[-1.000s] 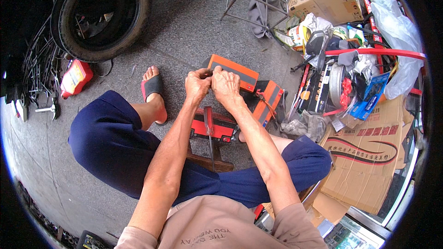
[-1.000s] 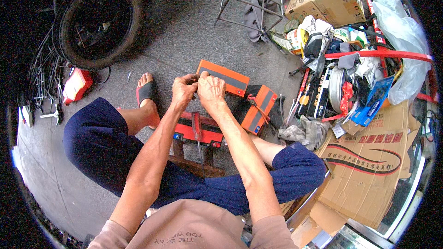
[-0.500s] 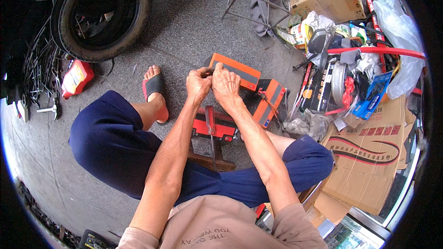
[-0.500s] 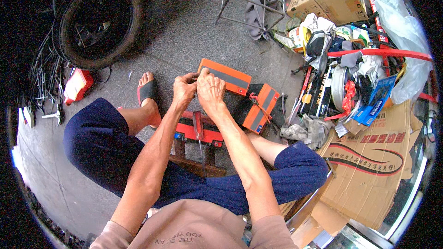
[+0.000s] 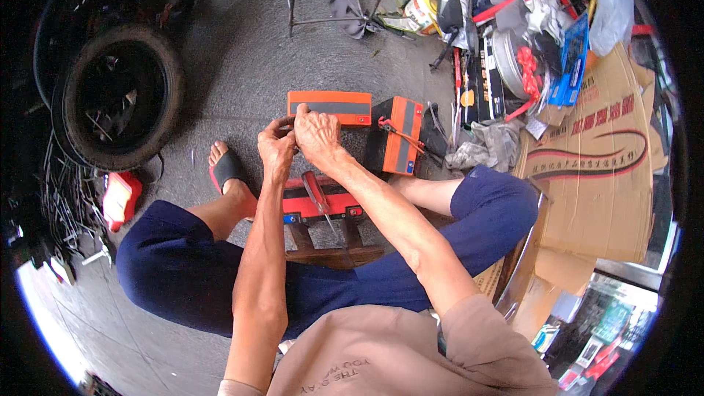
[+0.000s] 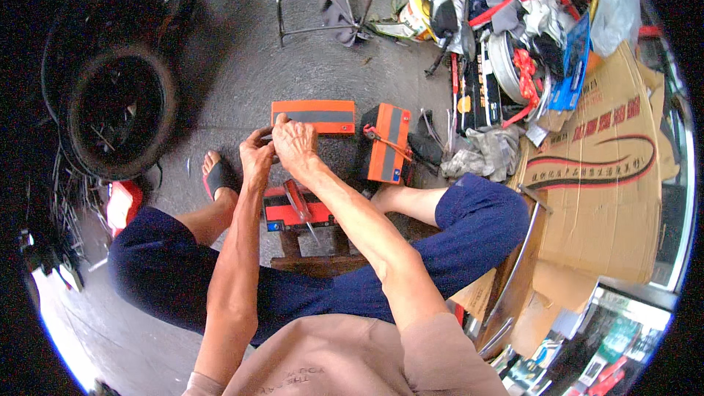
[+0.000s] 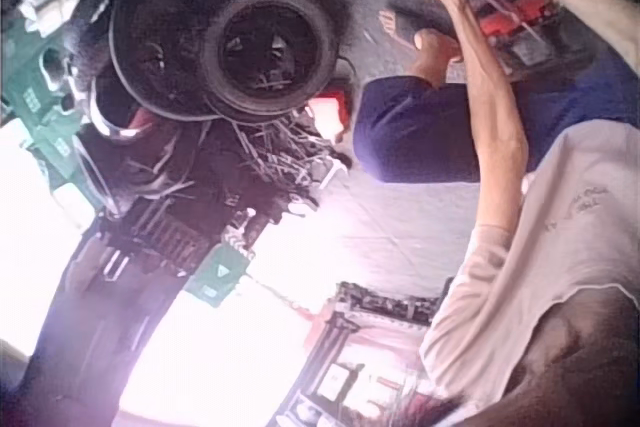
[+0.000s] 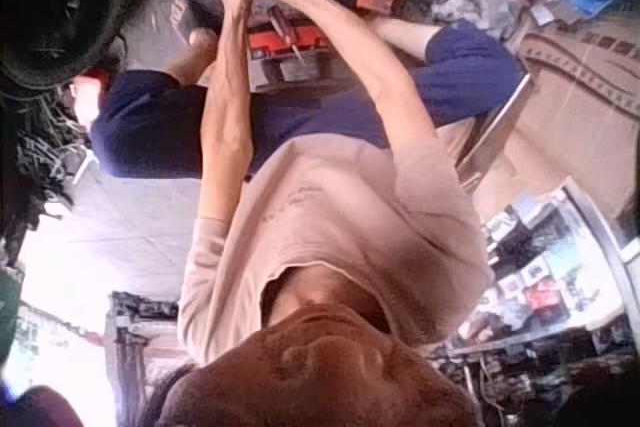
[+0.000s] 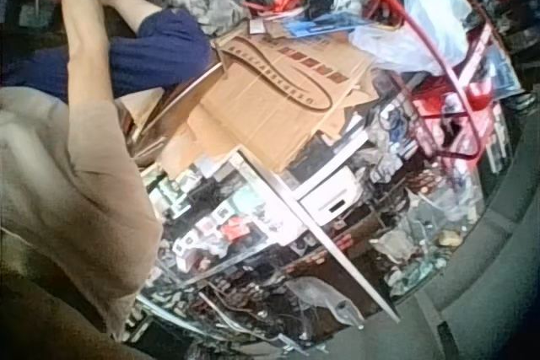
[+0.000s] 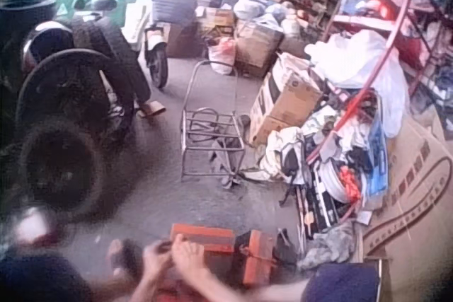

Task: The person sits on a low stool in a cluttered workshop and uses a screwdriver to manipulate screws on several orange and red rectangular electronic devices. They connect wires between the devices and repeatedly tighten or loosen screws on the casing.

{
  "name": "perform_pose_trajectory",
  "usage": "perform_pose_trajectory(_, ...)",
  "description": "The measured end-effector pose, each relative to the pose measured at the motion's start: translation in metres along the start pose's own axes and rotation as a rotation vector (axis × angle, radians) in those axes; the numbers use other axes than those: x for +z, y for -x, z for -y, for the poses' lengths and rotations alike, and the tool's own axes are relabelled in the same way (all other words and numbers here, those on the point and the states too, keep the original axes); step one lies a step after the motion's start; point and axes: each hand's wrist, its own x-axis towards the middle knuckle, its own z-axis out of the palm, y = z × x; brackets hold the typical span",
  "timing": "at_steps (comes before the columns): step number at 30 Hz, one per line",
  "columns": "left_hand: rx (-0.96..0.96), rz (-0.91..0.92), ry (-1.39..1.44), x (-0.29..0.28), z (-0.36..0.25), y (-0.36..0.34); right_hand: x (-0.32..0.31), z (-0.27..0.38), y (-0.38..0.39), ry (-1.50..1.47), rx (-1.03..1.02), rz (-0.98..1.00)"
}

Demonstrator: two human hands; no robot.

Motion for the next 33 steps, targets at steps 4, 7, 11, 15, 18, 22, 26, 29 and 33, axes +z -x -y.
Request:
perform_pose_trajectory(4,0.018,0.017,-0.044,-0.003,0.004,-0.005,0.007,-0.003,-0.001,0.032,-0.054,-0.075)
perform_pose_trajectory(7,0.030,0.051,-0.074,-0.013,0.010,-0.008,0.010,0.000,-0.003,-0.025,0.007,-0.029)
perform_pose_trajectory(11,0.055,0.078,-0.147,-0.005,0.005,-0.004,0.010,-0.017,0.000,-0.157,0.011,-0.054)
perform_pose_trajectory(15,0.089,0.089,-0.107,-0.012,0.011,-0.004,-0.017,-0.051,0.014,-0.215,0.111,0.037)
perform_pose_trajectory(18,0.116,0.089,-0.071,-0.010,0.011,-0.007,-0.050,-0.103,0.041,-0.206,0.319,0.111)
perform_pose_trajectory(22,0.151,0.025,-0.162,-0.004,0.009,-0.006,-0.046,-0.176,0.088,-0.092,0.510,0.042)
perform_pose_trajectory(26,0.232,-0.174,-0.228,-0.008,-0.005,-0.006,-0.040,-0.176,0.095,-0.059,0.505,0.037)
perform_pose_trajectory(29,0.269,-0.204,-0.224,-0.005,-0.028,-0.002,-0.035,-0.176,0.095,-0.061,0.528,0.021)
perform_pose_trajectory(33,0.282,-0.171,-0.143,0.004,-0.051,0.011,-0.044,-0.173,0.094,-0.074,0.541,0.096)
